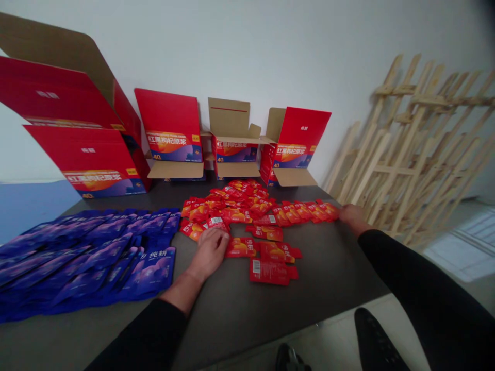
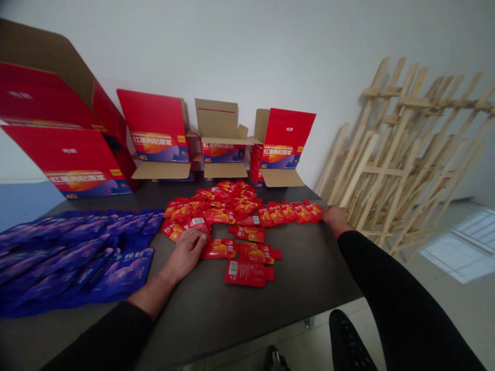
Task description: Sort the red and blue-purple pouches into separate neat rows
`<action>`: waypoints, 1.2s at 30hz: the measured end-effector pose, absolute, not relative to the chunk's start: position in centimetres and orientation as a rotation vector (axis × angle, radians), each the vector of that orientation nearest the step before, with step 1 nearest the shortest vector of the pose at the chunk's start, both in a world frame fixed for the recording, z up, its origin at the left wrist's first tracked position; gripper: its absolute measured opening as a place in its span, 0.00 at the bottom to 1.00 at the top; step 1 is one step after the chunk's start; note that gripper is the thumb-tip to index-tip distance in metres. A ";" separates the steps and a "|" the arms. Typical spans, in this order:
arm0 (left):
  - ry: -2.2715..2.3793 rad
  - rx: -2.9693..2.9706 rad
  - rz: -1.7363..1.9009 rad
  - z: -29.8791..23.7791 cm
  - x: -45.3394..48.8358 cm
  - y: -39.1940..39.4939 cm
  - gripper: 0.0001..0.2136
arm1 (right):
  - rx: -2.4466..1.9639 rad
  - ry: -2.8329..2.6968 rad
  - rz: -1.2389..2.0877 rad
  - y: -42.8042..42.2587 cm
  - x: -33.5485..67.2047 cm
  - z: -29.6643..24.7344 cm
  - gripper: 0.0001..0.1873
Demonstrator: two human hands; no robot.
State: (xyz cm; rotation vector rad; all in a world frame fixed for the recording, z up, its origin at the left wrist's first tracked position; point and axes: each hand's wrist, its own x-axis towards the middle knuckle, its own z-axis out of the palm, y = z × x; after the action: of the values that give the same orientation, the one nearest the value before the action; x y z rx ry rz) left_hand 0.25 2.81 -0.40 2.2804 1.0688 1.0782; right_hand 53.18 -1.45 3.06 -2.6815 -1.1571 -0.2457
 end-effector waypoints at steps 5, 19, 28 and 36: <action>1.073 2.303 1.084 -0.6 0.3 2.9 0.13 | -2.378 -1.456 -0.167 -0.4 47.6 4.2 0.18; 1.086 2.319 1.075 -0.8 0.3 2.9 0.07 | -1.756 -2.568 0.615 -3.9 29.1 5.7 0.29; 1.231 2.312 1.083 -0.6 0.4 2.6 0.07 | -1.879 -2.494 0.617 -2.8 29.0 6.2 0.19; 0.900 2.357 0.987 -0.4 0.1 1.8 0.23 | -1.563 -2.706 0.008 -2.7 24.7 8.4 0.10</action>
State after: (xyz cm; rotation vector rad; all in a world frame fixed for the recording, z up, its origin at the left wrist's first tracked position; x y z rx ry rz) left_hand 0.13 1.80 -0.39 2.3567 0.8996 0.9875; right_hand 24.69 -2.67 8.36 -1.5632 -2.7065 0.0081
